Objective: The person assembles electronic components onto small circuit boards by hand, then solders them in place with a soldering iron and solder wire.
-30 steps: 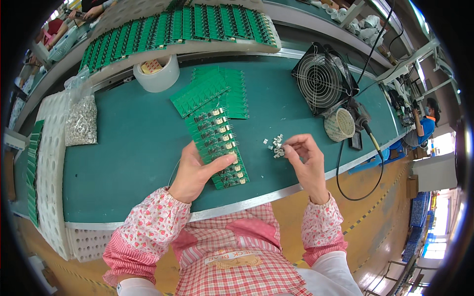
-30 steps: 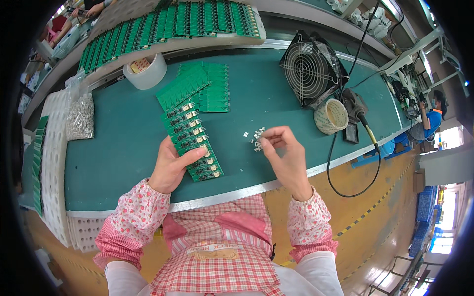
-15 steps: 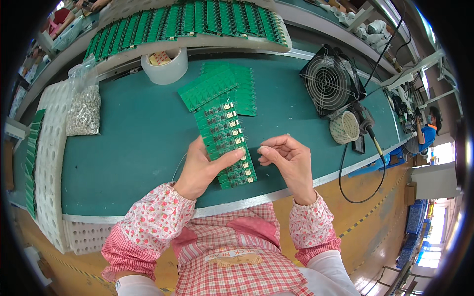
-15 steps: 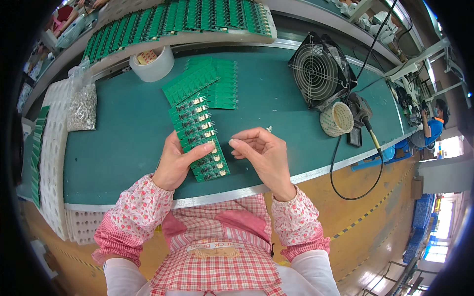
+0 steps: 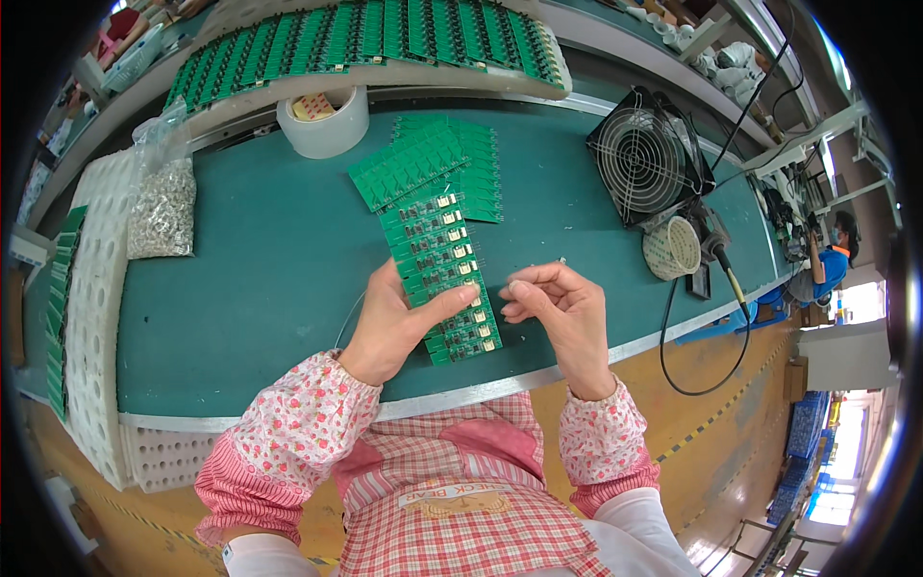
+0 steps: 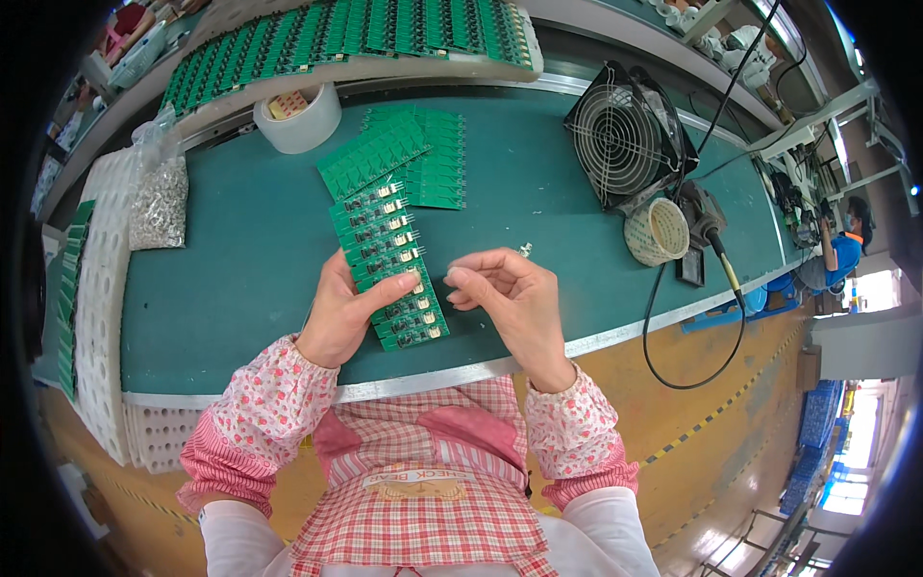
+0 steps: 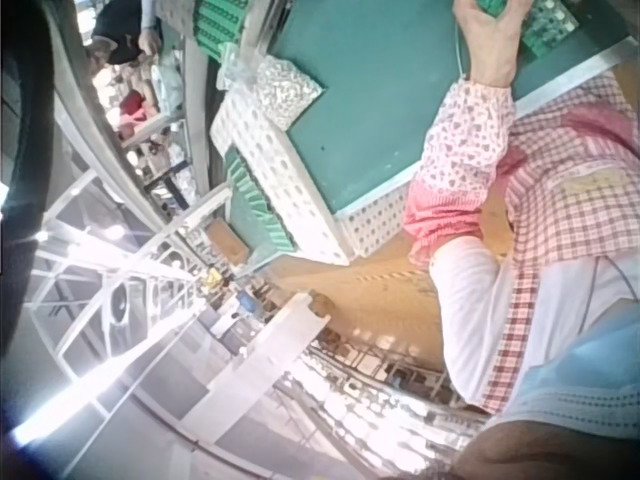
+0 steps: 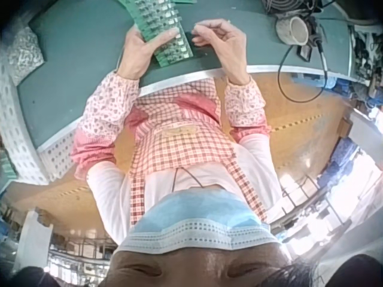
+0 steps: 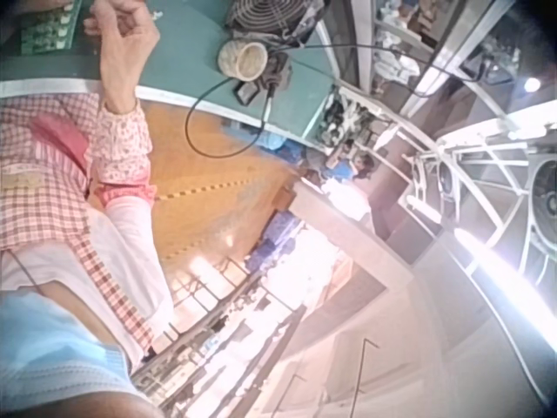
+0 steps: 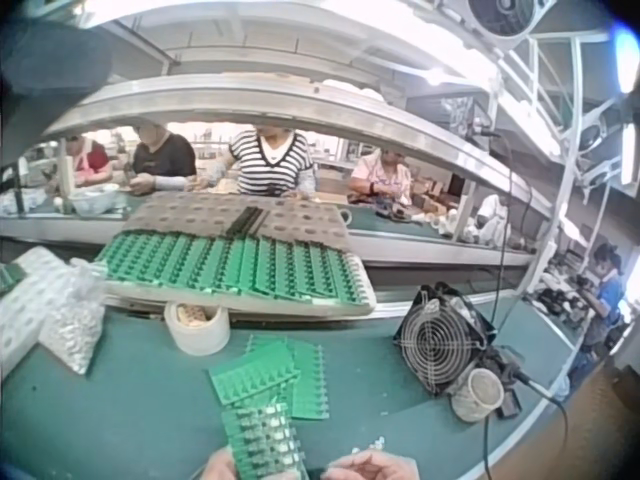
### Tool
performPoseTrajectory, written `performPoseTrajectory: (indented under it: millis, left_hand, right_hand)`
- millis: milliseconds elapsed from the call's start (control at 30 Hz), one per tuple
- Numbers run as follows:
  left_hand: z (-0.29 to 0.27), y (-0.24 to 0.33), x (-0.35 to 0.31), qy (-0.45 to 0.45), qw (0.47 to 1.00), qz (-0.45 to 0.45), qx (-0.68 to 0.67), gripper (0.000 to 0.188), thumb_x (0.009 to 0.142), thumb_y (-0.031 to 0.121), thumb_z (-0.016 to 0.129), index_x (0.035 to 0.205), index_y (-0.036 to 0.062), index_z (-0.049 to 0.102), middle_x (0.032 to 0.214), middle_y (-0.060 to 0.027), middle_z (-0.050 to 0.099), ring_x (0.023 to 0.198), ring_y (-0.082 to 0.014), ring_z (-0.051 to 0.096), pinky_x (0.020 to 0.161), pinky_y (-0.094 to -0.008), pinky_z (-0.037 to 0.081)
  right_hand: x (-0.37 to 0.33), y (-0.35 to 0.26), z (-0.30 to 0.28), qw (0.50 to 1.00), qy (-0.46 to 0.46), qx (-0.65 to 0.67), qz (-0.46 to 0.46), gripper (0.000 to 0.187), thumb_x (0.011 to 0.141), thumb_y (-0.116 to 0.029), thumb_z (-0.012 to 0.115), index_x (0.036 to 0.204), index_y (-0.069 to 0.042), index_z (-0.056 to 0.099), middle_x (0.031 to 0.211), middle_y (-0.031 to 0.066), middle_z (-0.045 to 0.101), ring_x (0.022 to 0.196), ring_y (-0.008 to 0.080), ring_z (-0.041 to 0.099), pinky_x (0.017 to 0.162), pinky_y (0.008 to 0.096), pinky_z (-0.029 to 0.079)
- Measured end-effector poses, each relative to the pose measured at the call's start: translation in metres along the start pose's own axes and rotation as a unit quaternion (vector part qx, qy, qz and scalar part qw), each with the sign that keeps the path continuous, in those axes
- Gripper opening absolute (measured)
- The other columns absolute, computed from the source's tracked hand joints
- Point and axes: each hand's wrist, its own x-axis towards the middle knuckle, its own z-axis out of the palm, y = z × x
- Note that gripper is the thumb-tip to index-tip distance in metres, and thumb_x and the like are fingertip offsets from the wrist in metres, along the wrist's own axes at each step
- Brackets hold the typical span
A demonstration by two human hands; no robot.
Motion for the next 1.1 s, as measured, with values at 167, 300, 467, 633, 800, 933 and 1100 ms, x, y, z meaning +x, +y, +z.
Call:
performPoseTrajectory:
  millis: [167, 300, 467, 633, 800, 933, 1100]
  left_hand:
    - [0.001, -0.001, 0.000, 0.009, 1.000, 0.002, -0.015, 0.031, 0.080, 0.009, 0.072, 0.106, 0.0016, 0.055, 0.097, -0.0045, 0.064, 0.086, -0.0106, 0.061, 0.077, -0.0270, 0.051]
    - [0.001, 0.000, 0.000, 0.004, 1.000, 0.000, -0.013, 0.032, 0.080, 0.009, 0.072, 0.106, 0.0018, 0.055, 0.097, -0.0042, 0.064, 0.086, -0.0102, 0.061, 0.077, -0.0270, 0.051]
    - [0.002, 0.000, 0.000, 0.018, 1.000, -0.002, -0.001, 0.028, 0.083, 0.006, 0.068, 0.107, 0.0032, 0.054, 0.097, -0.0030, 0.063, 0.086, -0.0103, 0.061, 0.077, -0.0272, 0.051]
    - [0.003, -0.001, 0.000, 0.021, 1.000, -0.003, -0.005, 0.028, 0.083, 0.007, 0.069, 0.107, 0.0025, 0.054, 0.097, -0.0029, 0.064, 0.086, -0.0098, 0.061, 0.075, -0.0266, 0.051]
    - [0.003, -0.001, -0.001, 0.020, 1.000, 0.003, 0.004, 0.029, 0.083, 0.007, 0.069, 0.108, 0.0023, 0.054, 0.098, -0.0033, 0.064, 0.086, -0.0097, 0.061, 0.076, -0.0266, 0.051]
    - [0.003, -0.003, -0.001, 0.029, 1.000, 0.008, 0.008, 0.030, 0.083, 0.008, 0.070, 0.107, 0.0018, 0.054, 0.098, -0.0039, 0.064, 0.086, -0.0101, 0.061, 0.075, -0.0267, 0.051]
    - [0.001, -0.003, 0.000, 0.023, 1.000, 0.004, 0.000, 0.029, 0.084, 0.007, 0.068, 0.108, 0.0026, 0.053, 0.098, -0.0031, 0.063, 0.086, -0.0100, 0.061, 0.076, -0.0264, 0.051]
  right_hand:
    - [-0.001, -0.003, 0.000, 0.999, -0.023, 0.007, 0.029, 0.023, 0.087, -0.007, 0.063, 0.106, 0.005, 0.061, 0.086, 0.0107, 0.066, 0.073, 0.0131, 0.064, 0.065, 0.0233, 0.053]
    - [-0.001, 0.003, 0.003, 0.999, -0.004, -0.015, -0.030, 0.018, 0.087, -0.007, 0.064, 0.101, 0.005, 0.062, 0.087, 0.0110, 0.067, 0.074, 0.0126, 0.063, 0.065, 0.0229, 0.053]
    - [0.001, 0.003, 0.004, 1.000, -0.007, 0.011, 0.028, 0.015, 0.086, -0.012, 0.066, 0.092, 0.001, 0.061, 0.090, 0.0076, 0.065, 0.079, 0.0095, 0.061, 0.062, 0.0221, 0.050]
    - [0.004, 0.005, 0.010, 0.999, -0.015, 0.034, 0.034, 0.020, 0.088, -0.018, 0.064, 0.092, 0.000, 0.061, 0.087, 0.0045, 0.064, 0.080, 0.0090, 0.058, 0.062, 0.0232, 0.047]
    - [0.006, 0.008, 0.015, 0.992, -0.051, 0.068, 0.088, 0.022, 0.090, -0.022, 0.061, 0.094, 0.000, 0.060, 0.085, 0.0035, 0.062, 0.078, 0.0088, 0.057, 0.065, 0.0228, 0.046]
    - [0.008, 0.010, 0.018, 0.992, -0.055, 0.067, 0.093, 0.024, 0.091, -0.024, 0.060, 0.096, 0.000, 0.059, 0.085, 0.0033, 0.062, 0.076, 0.0085, 0.057, 0.066, 0.0226, 0.045]
    - [0.010, 0.007, 0.024, 0.992, -0.050, 0.065, 0.098, 0.025, 0.090, -0.025, 0.060, 0.097, 0.000, 0.058, 0.084, 0.0032, 0.061, 0.075, 0.0080, 0.056, 0.066, 0.0225, 0.044]
